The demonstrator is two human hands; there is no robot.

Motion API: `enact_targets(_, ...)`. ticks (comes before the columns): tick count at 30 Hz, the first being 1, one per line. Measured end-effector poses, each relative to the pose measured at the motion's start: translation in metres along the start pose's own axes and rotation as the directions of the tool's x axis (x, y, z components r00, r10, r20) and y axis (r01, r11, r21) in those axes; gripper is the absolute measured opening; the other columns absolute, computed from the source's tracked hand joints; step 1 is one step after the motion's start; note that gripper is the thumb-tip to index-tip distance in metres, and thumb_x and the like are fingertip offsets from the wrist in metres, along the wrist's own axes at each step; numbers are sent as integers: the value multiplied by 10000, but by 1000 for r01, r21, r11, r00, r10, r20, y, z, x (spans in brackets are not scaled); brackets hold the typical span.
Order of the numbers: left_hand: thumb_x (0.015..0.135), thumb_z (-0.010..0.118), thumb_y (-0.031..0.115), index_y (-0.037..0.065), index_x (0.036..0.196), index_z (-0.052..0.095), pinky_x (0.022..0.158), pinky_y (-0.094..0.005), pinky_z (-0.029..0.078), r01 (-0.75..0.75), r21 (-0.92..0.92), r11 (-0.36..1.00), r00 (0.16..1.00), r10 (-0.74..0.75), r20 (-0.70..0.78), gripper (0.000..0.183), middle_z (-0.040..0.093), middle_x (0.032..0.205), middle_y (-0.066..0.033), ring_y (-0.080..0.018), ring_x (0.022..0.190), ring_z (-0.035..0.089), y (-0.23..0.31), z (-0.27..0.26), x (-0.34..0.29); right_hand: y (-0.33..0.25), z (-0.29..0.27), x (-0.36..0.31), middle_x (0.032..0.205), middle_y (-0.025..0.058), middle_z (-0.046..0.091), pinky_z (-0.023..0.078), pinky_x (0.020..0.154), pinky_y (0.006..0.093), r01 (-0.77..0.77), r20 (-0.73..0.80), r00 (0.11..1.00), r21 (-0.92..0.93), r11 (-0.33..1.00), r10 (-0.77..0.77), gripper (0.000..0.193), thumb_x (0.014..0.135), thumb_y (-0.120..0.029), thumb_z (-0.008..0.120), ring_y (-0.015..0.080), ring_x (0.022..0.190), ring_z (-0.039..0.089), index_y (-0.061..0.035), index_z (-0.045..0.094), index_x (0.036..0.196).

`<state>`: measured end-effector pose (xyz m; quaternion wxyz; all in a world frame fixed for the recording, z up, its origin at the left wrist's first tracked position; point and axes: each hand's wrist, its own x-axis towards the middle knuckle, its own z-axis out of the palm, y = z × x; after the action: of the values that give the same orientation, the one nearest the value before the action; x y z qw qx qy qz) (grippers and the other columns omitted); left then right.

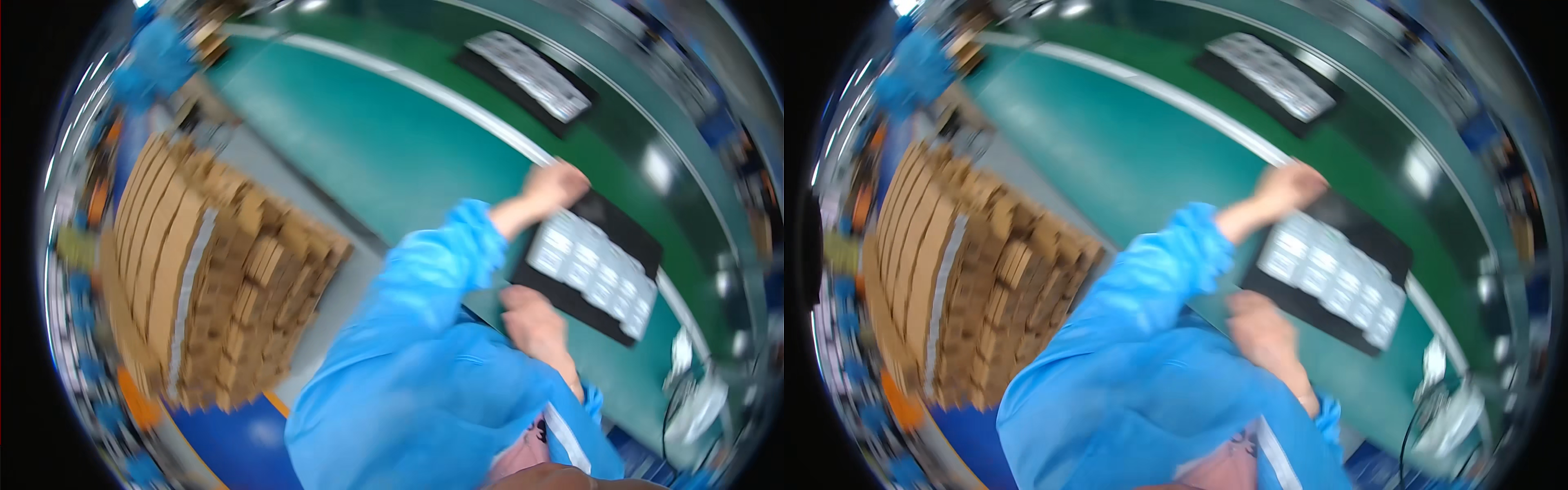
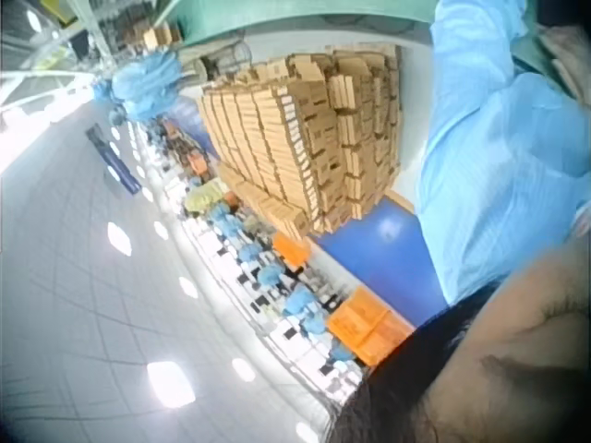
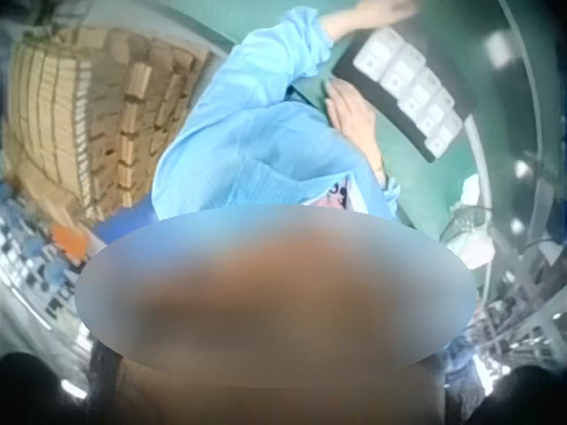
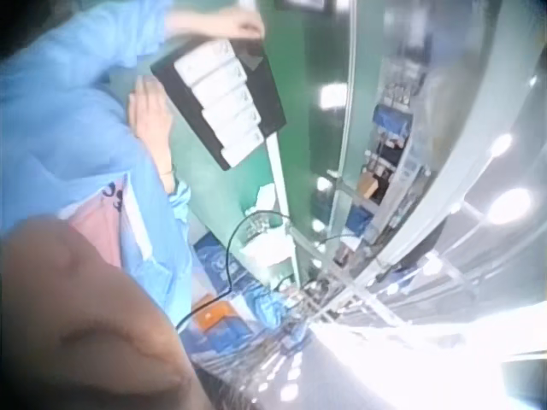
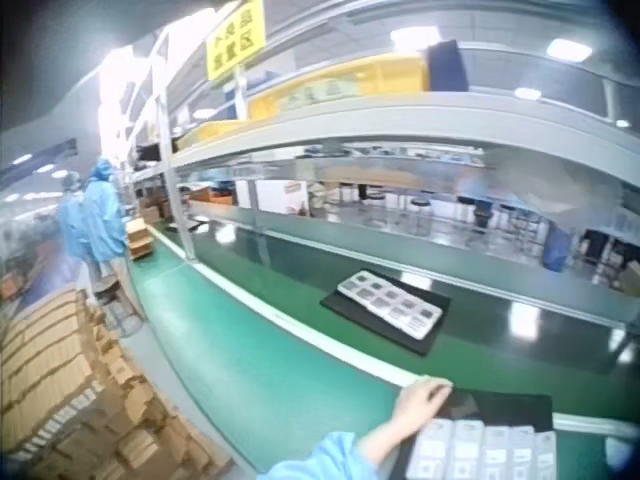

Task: The person repeatedly wipes the surfaces of small white electronic devices with a cloth, then stacks them on a black mat. They also pour liquid from a large bottle into a small container and place the container on the table.

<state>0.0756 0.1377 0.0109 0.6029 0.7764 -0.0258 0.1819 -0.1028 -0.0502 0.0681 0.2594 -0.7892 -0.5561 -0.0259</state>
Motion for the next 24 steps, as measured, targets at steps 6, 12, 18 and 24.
enact_targets(6,988,680,219,70,1134,743,835,-321,561,27,134,991,996,-15,-93,218,740,1025,-97,-200,924,717,-28,-54,14,17,13,-43,1260,96,679,514,951,356,144,-40,989,-37,989,-145,329,843,-118,666,223,1143,637,-60,691,1167)
enact_targets(12,933,733,196,92,1123,756,909,-359,509,-91,422,902,995,63,79,217,613,1071,-85,-255,1004,641,-3,-50,2,25,-1,-77,1192,100,704,551,835,359,-14,-282,959,-120,993,-20,372,775,-64,706,227,993,684,-54,708,1147)
enact_targets(18,963,708,187,71,1182,737,998,-380,491,-136,397,908,989,102,107,249,611,1194,-148,-303,1113,627,-11,-68,5,51,-58,-115,1394,204,588,519,978,445,-520,-616,716,-156,840,329,621,746,-168,818,376,1205,607,-72,644,1334)
enact_targets(24,985,672,196,68,1309,655,1127,-441,391,-205,504,839,974,126,186,349,572,1440,-177,-353,1337,518,-17,-66,14,82,-58,-138,1642,327,217,279,1224,570,-545,-400,776,-37,838,487,972,801,-494,823,540,1514,222,-68,401,1566)
